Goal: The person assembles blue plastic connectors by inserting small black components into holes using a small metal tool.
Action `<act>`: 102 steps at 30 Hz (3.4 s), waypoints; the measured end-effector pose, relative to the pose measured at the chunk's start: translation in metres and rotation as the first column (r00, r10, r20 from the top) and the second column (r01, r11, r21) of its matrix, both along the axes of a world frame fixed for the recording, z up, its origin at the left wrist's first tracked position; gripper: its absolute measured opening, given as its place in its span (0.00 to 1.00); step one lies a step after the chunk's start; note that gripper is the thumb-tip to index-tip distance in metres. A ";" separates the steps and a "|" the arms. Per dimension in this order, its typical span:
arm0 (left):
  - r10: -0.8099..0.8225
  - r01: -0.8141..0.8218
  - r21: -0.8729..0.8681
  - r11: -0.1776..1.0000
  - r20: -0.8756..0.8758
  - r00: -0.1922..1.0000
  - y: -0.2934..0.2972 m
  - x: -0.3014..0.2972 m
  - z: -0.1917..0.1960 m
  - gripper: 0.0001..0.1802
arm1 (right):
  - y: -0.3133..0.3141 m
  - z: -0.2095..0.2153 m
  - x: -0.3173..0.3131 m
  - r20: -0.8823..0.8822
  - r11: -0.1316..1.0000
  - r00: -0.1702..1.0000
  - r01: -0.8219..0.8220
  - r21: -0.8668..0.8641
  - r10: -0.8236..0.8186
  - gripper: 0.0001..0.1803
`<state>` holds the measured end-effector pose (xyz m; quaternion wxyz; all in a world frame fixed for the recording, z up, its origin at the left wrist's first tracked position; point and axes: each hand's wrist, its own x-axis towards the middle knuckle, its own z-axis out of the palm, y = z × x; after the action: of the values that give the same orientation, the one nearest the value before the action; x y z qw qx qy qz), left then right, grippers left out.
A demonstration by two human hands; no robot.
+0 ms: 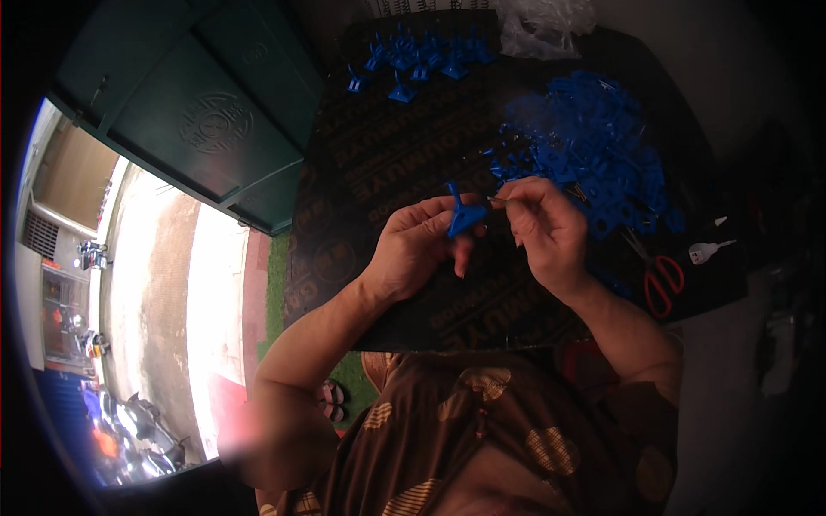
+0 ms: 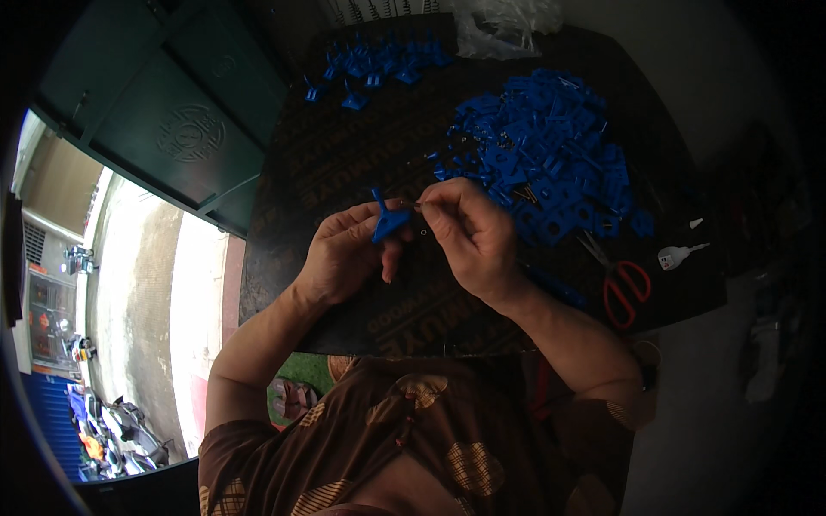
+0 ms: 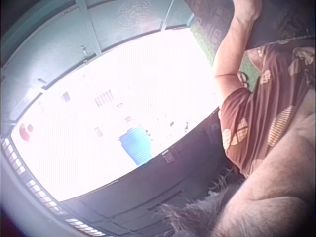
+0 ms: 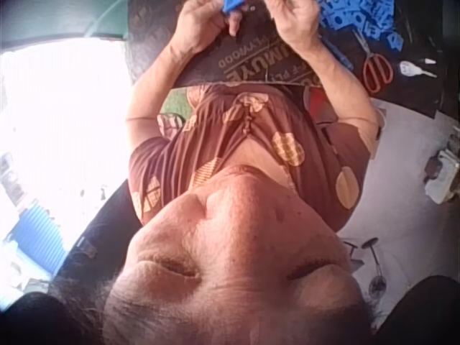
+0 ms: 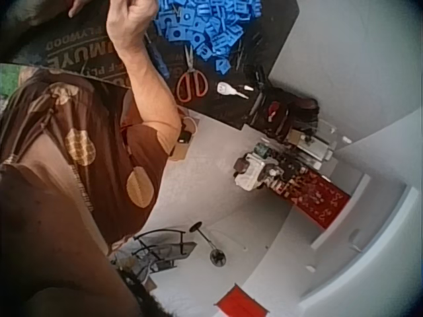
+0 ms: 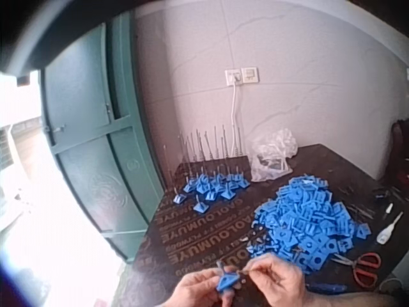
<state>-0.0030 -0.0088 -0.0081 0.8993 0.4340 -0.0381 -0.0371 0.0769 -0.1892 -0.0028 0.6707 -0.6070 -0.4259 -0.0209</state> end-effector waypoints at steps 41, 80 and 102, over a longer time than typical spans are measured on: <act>-0.300 0.319 -0.010 0.948 -0.366 0.881 -0.008 -0.004 0.002 0.11 | 0.004 -0.010 0.003 0.068 0.998 0.997 0.025 -0.064 -0.020 0.04; 0.190 -0.174 0.252 0.952 -0.039 0.981 -0.001 0.000 0.001 0.16 | -0.001 0.005 0.002 -0.269 0.998 0.961 -0.068 0.006 0.067 0.06; 0.123 -0.115 0.182 0.977 -0.033 0.992 -0.002 -0.003 0.005 0.13 | 0.000 0.005 -0.001 -0.057 0.996 0.998 0.036 0.085 -0.031 0.03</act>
<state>-0.0064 -0.0111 -0.0028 0.8577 0.5140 0.0112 0.0039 0.0764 -0.1889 0.0026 0.7073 -0.5850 -0.3954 -0.0334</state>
